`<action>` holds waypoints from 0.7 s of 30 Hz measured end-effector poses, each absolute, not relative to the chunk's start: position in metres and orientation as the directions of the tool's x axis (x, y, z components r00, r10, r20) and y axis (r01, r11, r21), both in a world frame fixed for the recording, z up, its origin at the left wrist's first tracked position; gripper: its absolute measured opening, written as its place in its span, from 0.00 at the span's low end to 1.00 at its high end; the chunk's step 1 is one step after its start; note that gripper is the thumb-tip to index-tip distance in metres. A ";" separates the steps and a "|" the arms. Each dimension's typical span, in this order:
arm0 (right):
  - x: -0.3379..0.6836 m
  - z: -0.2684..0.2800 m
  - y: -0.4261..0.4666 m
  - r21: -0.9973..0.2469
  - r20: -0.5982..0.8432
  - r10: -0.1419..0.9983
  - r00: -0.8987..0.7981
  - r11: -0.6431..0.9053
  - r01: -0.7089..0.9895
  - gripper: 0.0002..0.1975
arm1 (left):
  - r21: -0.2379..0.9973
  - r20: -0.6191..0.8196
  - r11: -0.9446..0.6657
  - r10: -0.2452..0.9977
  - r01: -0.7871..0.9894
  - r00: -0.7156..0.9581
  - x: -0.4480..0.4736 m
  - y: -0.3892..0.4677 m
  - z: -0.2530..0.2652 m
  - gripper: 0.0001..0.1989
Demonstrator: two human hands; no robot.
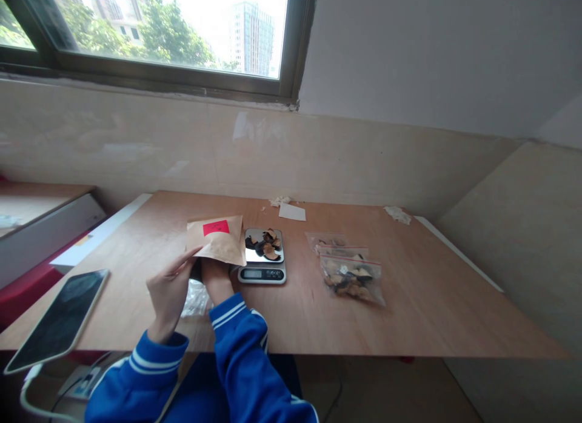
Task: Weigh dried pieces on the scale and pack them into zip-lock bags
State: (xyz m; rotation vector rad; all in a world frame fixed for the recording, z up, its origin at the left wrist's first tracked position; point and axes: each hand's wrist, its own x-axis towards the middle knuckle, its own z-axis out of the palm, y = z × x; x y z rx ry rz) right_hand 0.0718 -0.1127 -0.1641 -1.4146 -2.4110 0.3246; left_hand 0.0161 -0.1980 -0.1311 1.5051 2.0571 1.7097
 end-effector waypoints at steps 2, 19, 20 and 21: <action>0.072 -0.167 -0.109 -0.359 0.163 0.874 -0.459 0.485 0.797 0.23 | 0.773 0.503 -0.093 0.694 0.628 -0.516 0.018 -0.198 -0.128 0.13; 0.083 -0.155 -0.113 -0.475 0.196 0.887 -0.418 0.459 0.751 0.21 | 0.757 0.502 -0.075 0.703 0.649 -0.504 0.019 -0.199 -0.127 0.12; 0.084 -0.153 -0.115 -0.486 0.217 0.883 -0.417 0.468 0.738 0.20 | 0.754 0.505 -0.073 0.700 0.653 -0.505 0.019 -0.199 -0.127 0.12; 0.086 -0.150 -0.117 -0.487 0.255 0.877 -0.407 0.480 0.730 0.20 | 0.750 0.509 -0.072 0.698 0.657 -0.504 0.019 -0.198 -0.127 0.12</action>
